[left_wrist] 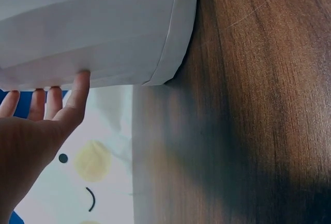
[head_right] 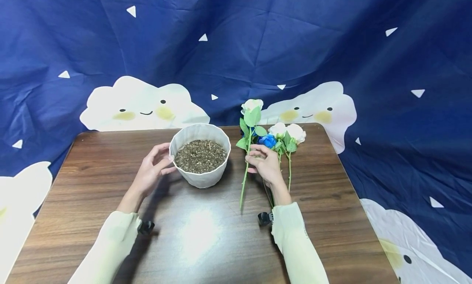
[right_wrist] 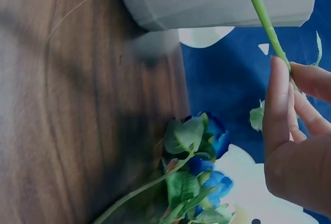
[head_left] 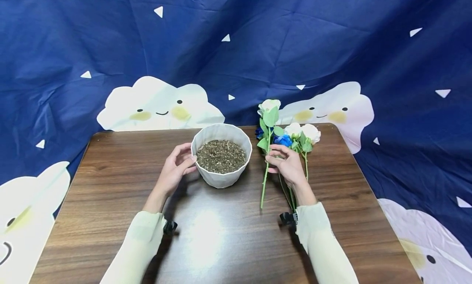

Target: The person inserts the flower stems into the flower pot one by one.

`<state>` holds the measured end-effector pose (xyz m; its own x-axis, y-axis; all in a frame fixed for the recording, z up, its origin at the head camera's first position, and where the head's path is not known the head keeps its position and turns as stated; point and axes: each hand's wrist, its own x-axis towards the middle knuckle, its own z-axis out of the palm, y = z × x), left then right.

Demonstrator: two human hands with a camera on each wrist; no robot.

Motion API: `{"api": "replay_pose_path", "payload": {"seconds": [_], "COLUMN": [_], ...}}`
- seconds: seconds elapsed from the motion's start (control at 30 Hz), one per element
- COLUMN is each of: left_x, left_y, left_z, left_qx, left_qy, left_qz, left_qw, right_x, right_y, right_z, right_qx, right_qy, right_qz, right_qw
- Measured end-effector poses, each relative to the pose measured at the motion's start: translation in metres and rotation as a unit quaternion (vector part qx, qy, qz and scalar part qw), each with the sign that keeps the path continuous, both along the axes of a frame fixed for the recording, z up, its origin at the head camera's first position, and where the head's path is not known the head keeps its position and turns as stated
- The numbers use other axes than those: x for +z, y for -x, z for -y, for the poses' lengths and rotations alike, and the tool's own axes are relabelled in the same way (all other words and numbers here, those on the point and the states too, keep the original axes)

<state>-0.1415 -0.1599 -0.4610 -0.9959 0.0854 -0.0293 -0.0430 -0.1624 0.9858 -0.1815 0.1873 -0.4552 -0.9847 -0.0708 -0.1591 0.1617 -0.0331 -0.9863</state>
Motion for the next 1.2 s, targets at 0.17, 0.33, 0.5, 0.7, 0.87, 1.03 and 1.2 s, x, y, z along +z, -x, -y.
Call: {"api": "replay_pose_path", "payload": {"seconds": [0.17, 0.33, 0.5, 0.7, 0.87, 1.03, 1.2], "left_x": [0.001, 0.000, 0.000, -0.001, -0.001, -0.001, -0.002], "left_y": [-0.001, 0.000, 0.000, 0.001, 0.001, 0.001, 0.001], "left_z": [0.000, 0.000, 0.000, 0.000, 0.000, 0.000, 0.000], "left_qx": [0.000, -0.001, -0.002, -0.001, 0.001, 0.002, -0.002], "left_qy": [-0.002, -0.002, -0.004, -0.007, -0.007, -0.006, -0.012], "left_qz": [0.001, 0.001, 0.001, 0.001, 0.002, 0.001, 0.000], "left_qw": [1.0000, 1.0000, 1.0000, 1.0000, 1.0000, 1.0000, 0.9999], "right_x": [0.008, 0.017, 0.024, 0.036, 0.047, 0.055, 0.061], "right_y": [-0.002, -0.004, -0.004, -0.001, 0.001, 0.004, 0.006], "right_z": [0.004, 0.008, 0.011, 0.015, 0.019, 0.024, 0.028], "right_qx": [-0.025, -0.053, -0.085, -0.111, -0.122, -0.133, -0.142], "right_qy": [0.010, 0.017, 0.033, 0.061, 0.077, 0.088, 0.095], "right_qz": [-0.018, -0.036, -0.047, -0.060, -0.073, -0.085, -0.100], "right_qw": [0.9995, 0.9978, 0.9947, 0.9902, 0.9868, 0.9836, 0.9803]}}
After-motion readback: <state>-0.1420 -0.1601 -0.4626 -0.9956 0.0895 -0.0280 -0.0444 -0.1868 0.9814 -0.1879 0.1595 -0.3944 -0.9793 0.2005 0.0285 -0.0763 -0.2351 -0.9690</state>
